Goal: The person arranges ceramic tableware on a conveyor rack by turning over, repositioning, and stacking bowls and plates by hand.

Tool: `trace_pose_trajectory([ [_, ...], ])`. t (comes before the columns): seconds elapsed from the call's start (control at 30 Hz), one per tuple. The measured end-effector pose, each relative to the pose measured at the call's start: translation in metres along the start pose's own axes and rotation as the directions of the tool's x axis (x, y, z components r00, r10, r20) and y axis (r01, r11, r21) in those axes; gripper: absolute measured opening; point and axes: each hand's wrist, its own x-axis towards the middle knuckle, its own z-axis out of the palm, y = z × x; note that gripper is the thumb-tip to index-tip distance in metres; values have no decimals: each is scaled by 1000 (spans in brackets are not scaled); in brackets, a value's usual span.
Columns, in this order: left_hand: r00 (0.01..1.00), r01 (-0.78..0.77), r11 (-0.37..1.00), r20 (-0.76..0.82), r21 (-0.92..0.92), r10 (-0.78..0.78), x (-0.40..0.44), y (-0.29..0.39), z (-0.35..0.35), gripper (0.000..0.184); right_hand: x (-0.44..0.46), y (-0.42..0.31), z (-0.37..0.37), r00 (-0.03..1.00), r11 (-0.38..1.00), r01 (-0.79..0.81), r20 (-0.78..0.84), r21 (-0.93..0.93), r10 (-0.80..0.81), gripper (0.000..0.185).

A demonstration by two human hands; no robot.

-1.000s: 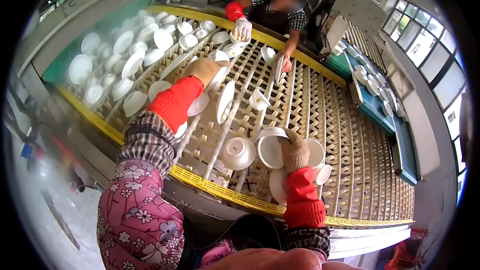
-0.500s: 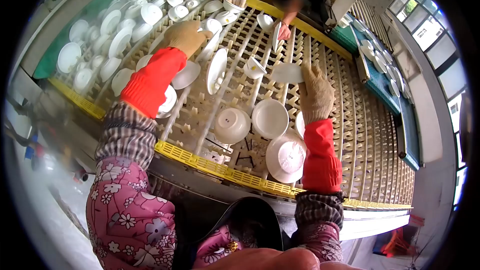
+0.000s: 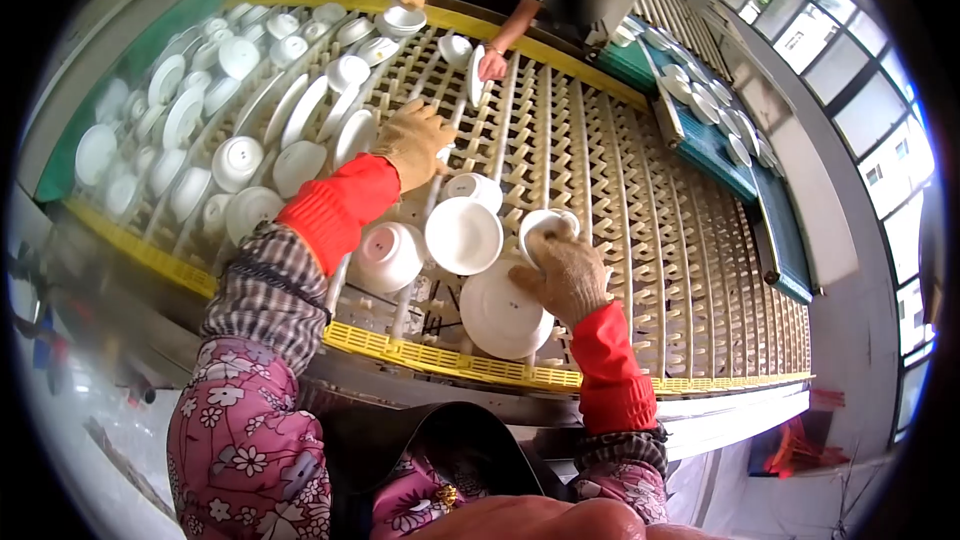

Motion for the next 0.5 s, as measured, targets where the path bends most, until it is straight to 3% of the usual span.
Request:
trace_pose_trajectory([
  [0.07,992,90,996,85,16,-91,12,1,4,41,-15,5,12,998,999,-51,-41,16,52,41],
  [0.1,989,33,988,141,149,-54,20,2,10,29,-18,14,21,995,994,-83,-48,66,86,40],
  [0.17,981,107,992,155,71,-117,28,-1,22,28,-22,34,31,987,976,-143,-46,165,153,38],
  [0.2,966,198,980,171,-17,-192,34,-9,35,28,-26,43,35,977,913,-168,-59,372,204,42],
  [0.23,995,90,991,48,-104,-85,30,-24,47,29,-28,50,38,965,881,-161,-118,445,236,42],
  [0.27,997,-26,984,-82,-177,12,23,-45,62,29,-21,61,39,960,925,-49,-239,378,149,40],
  [0.33,997,61,872,64,-486,-35,10,-46,61,28,-10,84,42,885,976,131,-464,173,-37,41],
  [0.37,989,130,781,136,-611,-57,2,-45,59,29,-2,82,31,882,953,134,-471,272,11,41],
  [0.4,981,-189,952,7,-241,196,1,-50,74,30,6,77,20,877,921,139,-476,365,57,42],
  [0.47,992,-115,962,-77,-246,99,-14,-40,86,28,25,62,-2,800,971,131,-599,198,15,37],
  [0.5,997,-39,951,-79,-305,16,-12,-35,83,30,35,52,-14,782,969,136,-622,207,24,35],
])
